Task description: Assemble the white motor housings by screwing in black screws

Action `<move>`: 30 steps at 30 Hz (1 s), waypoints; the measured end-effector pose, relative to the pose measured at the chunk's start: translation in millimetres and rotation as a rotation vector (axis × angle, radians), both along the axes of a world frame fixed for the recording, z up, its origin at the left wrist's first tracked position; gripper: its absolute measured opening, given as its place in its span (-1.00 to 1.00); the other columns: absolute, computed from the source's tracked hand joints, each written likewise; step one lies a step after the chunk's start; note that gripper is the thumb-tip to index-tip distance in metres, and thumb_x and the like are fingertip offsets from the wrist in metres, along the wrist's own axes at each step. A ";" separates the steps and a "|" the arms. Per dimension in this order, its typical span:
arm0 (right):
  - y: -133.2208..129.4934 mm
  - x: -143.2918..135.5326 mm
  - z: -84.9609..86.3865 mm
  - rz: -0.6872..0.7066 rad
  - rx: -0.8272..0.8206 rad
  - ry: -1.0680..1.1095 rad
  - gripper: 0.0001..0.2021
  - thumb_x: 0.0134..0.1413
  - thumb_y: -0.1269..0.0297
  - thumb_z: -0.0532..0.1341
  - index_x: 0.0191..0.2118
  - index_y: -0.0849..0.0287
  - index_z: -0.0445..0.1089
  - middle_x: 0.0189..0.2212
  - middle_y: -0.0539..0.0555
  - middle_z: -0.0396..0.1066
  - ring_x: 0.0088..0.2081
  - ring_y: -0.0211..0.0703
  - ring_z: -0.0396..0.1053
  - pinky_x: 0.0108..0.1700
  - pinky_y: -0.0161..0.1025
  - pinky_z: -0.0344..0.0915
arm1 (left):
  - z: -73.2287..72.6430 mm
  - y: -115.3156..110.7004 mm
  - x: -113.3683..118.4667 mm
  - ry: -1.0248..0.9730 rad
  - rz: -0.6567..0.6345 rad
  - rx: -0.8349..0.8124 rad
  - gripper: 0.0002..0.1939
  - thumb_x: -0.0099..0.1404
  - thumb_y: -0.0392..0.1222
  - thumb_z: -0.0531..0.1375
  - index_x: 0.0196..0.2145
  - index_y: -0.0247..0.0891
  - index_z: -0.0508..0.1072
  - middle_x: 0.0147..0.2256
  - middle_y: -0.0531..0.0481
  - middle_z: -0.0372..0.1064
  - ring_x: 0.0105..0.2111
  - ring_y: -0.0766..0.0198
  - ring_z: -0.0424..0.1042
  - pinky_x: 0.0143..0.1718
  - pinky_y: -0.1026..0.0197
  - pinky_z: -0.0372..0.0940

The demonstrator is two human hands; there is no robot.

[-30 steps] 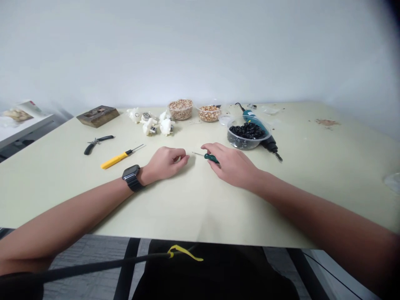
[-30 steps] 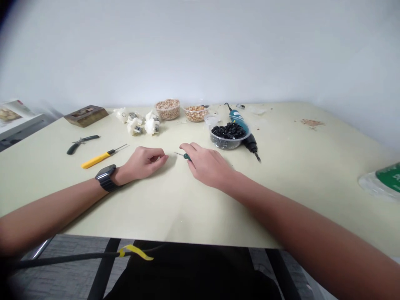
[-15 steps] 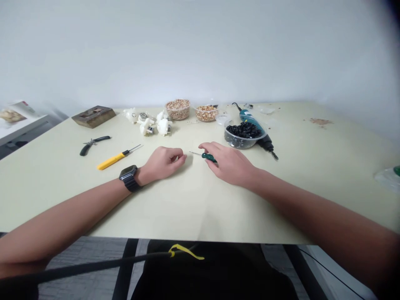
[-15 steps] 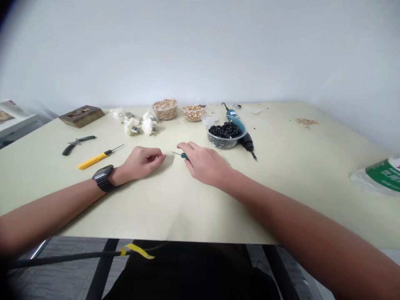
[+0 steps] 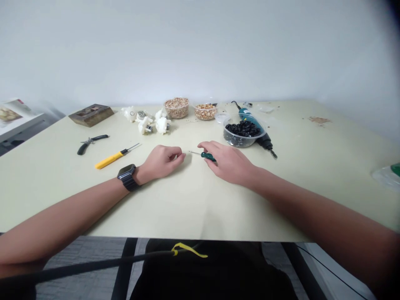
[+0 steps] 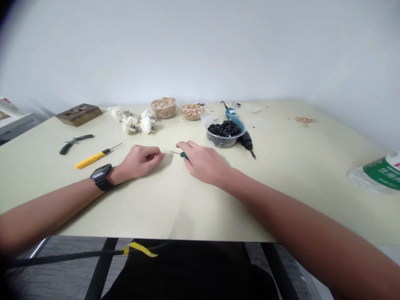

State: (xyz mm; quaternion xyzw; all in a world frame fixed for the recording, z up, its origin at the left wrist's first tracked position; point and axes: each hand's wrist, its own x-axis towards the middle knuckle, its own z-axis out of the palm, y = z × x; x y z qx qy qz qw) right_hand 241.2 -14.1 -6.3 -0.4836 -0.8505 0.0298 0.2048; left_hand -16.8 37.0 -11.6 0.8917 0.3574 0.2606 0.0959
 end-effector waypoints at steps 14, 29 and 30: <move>0.6 0.7 -0.7 0.021 -0.006 0.008 -0.60 0.37 0.39 0.10 0.26 0.09 0.32 0.10 0.19 0.51 -0.02 0.03 0.51 -0.06 -0.15 0.36 | -1.8 0.6 -0.4 0.011 0.029 -0.028 -0.65 0.42 -0.11 0.14 -0.51 -0.29 0.38 -0.63 0.15 0.13 -0.58 0.45 0.04 -0.48 0.28 0.00; 1.8 1.3 -2.0 0.031 -0.019 0.019 -0.60 0.36 0.40 0.11 0.25 0.10 0.32 0.11 0.19 0.50 -0.02 0.02 0.50 -0.03 -0.15 0.35 | -0.4 -0.1 0.9 0.007 0.037 -0.031 -0.64 0.42 -0.11 0.14 -0.52 -0.29 0.36 -0.63 0.16 0.10 -0.58 0.45 0.03 -0.49 0.29 0.00; 1.7 1.2 -1.8 0.031 -0.021 0.018 -0.60 0.36 0.40 0.11 0.25 0.10 0.32 0.11 0.19 0.50 -0.02 0.02 0.50 -0.03 -0.14 0.35 | -0.3 0.0 1.0 0.006 0.036 -0.029 -0.64 0.42 -0.11 0.14 -0.52 -0.29 0.36 -0.63 0.16 0.10 -0.58 0.45 0.03 -0.49 0.29 0.00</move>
